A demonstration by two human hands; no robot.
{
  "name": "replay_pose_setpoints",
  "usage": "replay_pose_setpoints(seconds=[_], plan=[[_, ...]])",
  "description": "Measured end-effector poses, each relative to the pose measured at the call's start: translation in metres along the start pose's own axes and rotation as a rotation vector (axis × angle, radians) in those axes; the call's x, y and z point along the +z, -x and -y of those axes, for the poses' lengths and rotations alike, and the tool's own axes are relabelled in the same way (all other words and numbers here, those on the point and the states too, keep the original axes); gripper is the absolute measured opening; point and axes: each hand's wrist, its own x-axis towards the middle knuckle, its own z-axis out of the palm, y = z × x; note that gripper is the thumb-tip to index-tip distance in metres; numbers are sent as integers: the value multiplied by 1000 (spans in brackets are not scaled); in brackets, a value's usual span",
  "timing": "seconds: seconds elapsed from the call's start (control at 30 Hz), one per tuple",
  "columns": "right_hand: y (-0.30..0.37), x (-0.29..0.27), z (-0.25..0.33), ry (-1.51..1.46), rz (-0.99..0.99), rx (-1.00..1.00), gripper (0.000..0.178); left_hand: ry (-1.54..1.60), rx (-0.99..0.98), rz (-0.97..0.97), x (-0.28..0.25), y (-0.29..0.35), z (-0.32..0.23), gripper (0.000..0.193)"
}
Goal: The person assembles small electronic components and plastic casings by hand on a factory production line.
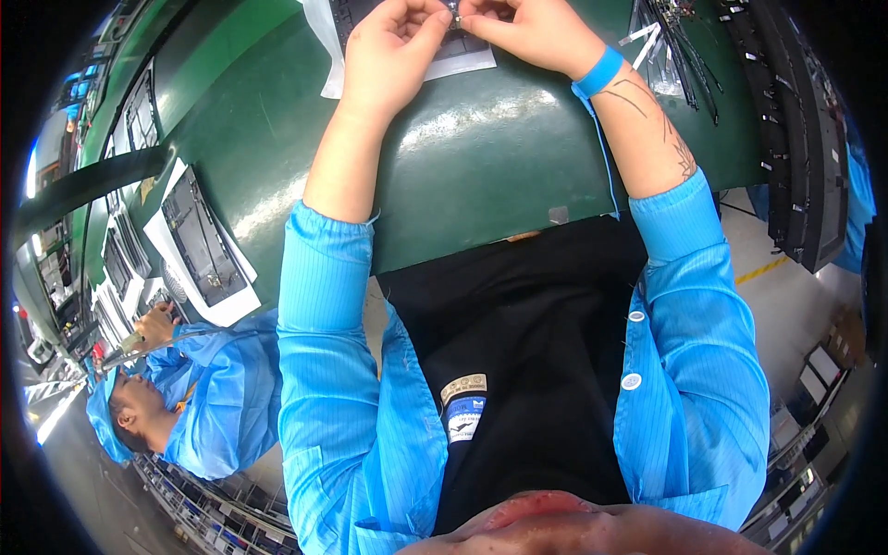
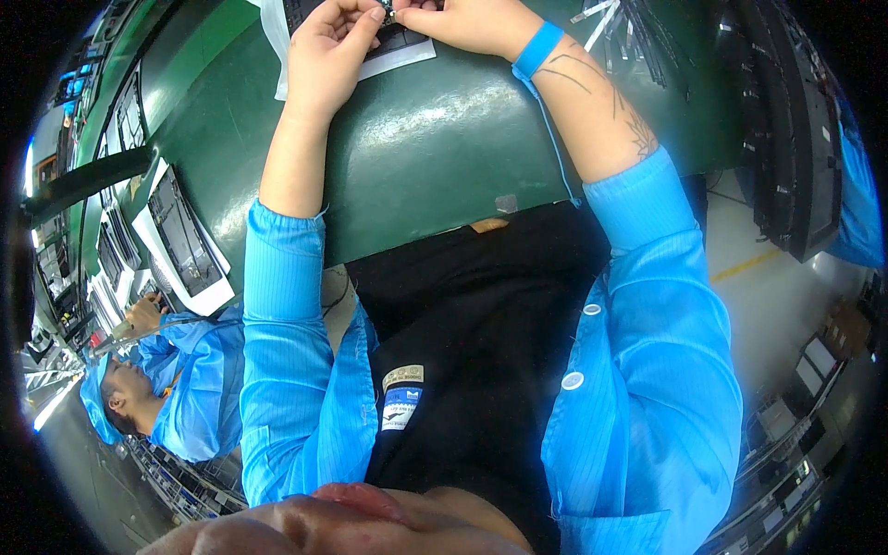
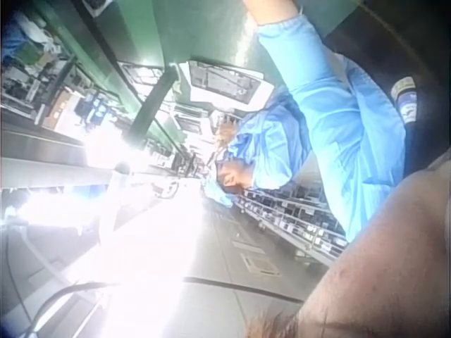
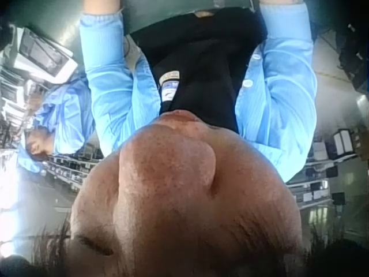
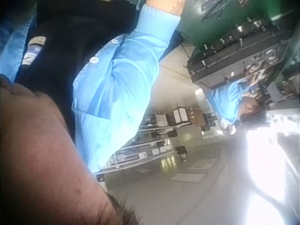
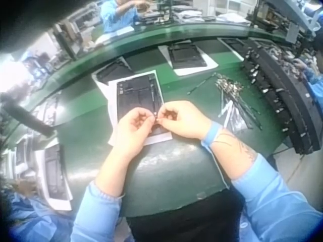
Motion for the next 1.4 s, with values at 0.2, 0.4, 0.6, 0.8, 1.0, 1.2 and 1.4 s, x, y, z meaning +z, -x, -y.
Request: replay_pose_setpoints(seconds=[0.2,0.4,0.6,0.8,1.0,1.2,1.4], plan=[[-3,2,-1,-39,22,-17,7,25,-158,-6,-3,6,-39,5],[-2,1,1,17,25,-15,9,12,-157,6,-4,6,-39,5],[-2,1,-2,28,6,-28,12,25,-155,8,-3,5,-38,5],[-3,0,1,104,-4,-68,13,35,-145,7,-3,6,-37,5],[-2,-1,6,149,-5,-24,12,22,-148,10,-3,3,-40,5],[-4,1,-3,-4,7,-7,11,61,-159,1,-4,4,-35,7],[-3,-1,1,6,9,-33,10,54,-136,-15,-3,3,-39,6]])
